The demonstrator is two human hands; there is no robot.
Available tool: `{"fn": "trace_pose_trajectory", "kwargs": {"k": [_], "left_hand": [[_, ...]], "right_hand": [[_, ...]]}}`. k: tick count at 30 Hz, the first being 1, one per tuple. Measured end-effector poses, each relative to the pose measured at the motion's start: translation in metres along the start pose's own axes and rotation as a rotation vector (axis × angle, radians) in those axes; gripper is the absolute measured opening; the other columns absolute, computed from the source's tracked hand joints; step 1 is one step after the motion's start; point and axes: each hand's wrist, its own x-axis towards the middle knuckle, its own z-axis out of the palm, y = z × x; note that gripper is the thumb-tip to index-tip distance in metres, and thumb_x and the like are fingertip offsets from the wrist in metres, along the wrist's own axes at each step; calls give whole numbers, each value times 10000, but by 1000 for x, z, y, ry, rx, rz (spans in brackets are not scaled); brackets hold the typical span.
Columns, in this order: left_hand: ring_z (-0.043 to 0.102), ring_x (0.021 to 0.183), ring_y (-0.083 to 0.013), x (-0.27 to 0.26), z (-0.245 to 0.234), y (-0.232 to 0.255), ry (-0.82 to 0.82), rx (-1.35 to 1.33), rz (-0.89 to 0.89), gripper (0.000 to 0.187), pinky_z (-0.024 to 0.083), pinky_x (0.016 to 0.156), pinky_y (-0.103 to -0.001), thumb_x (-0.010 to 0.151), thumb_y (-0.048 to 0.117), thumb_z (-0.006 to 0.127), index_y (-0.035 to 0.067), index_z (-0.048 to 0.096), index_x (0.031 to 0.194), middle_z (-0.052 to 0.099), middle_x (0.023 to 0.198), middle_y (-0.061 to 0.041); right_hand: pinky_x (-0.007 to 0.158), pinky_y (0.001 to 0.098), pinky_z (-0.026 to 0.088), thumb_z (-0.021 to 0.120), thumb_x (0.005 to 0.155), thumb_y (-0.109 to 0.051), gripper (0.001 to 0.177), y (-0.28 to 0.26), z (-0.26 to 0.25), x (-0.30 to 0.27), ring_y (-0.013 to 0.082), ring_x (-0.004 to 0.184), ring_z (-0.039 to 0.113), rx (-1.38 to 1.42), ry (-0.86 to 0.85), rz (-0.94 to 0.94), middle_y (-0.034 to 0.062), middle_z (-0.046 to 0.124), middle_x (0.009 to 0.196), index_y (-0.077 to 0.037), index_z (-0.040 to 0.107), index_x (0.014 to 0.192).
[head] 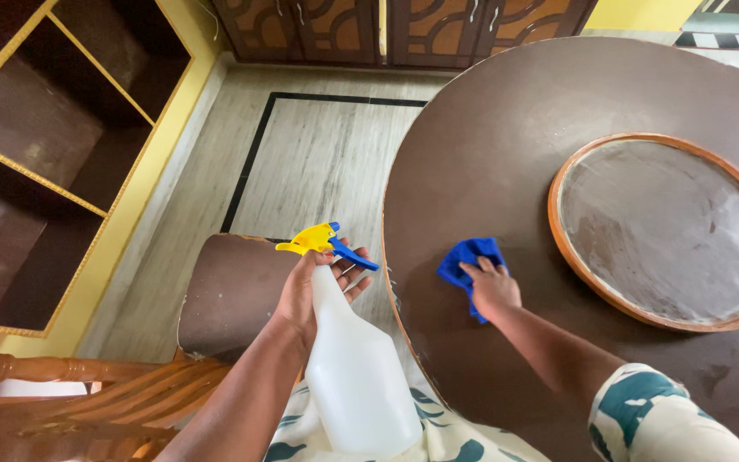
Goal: The person sprays a cleaning solution onto a round brown table and wipes it with a blue cloth. They move around the table, cleaning different sections and also wiping the inner surface of a circular wooden frame placed on the table.
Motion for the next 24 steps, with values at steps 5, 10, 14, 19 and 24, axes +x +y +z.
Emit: {"fn": "trace_pose_trajectory", "kwargs": {"k": [5, 10, 14, 19, 24], "left_hand": [[624, 1222, -319, 4, -6, 0, 12, -6, -5, 492, 478, 1102, -508, 791, 265, 609, 55, 542, 1231, 644, 1269, -208], [619, 1226, -317, 7, -11, 0, 22, -23, -16, 490, 477, 1105, -500, 794, 260, 607, 55, 543, 1234, 645, 1273, -199], [622, 1231, -317, 11, -8, -1, 15, -25, -38, 508, 473, 1104, -495, 782, 262, 603, 53, 546, 1241, 649, 1272, -202], [625, 1227, -320, 23, -1, -1, -5, -10, -53, 544, 472, 1099, -490, 763, 279, 616, 60, 543, 1256, 652, 1257, -201], [627, 1177, -318, 39, 2, -1, -49, -12, -71, 541, 483, 1065, -507, 744, 273, 641, 87, 553, 1244, 666, 1229, -184]], "right_hand": [[1039, 474, 521, 561, 947, -182, 585, 67, -5, 18, 357, 1341, 515, 37, 10, 276, 14, 448, 1576, -404, 514, 1486], [1054, 479, 500, 574, 924, -169, 629, 72, 0, 35, 383, 1335, 496, 58, -21, 439, 38, 407, 1582, -393, 489, 1506], [1048, 472, 516, 543, 952, -126, 610, 26, 4, 36, 364, 1338, 507, 78, -40, 418, 69, 421, 1565, -345, 486, 1518], [1026, 442, 525, 551, 924, -87, 616, -59, 8, 11, 348, 1290, 535, 18, -45, 75, 50, 428, 1556, -320, 503, 1491], [1034, 487, 467, 591, 890, -94, 660, -108, 2, -19, 358, 1296, 510, -137, -101, -295, 127, 378, 1560, -236, 445, 1517]]}}
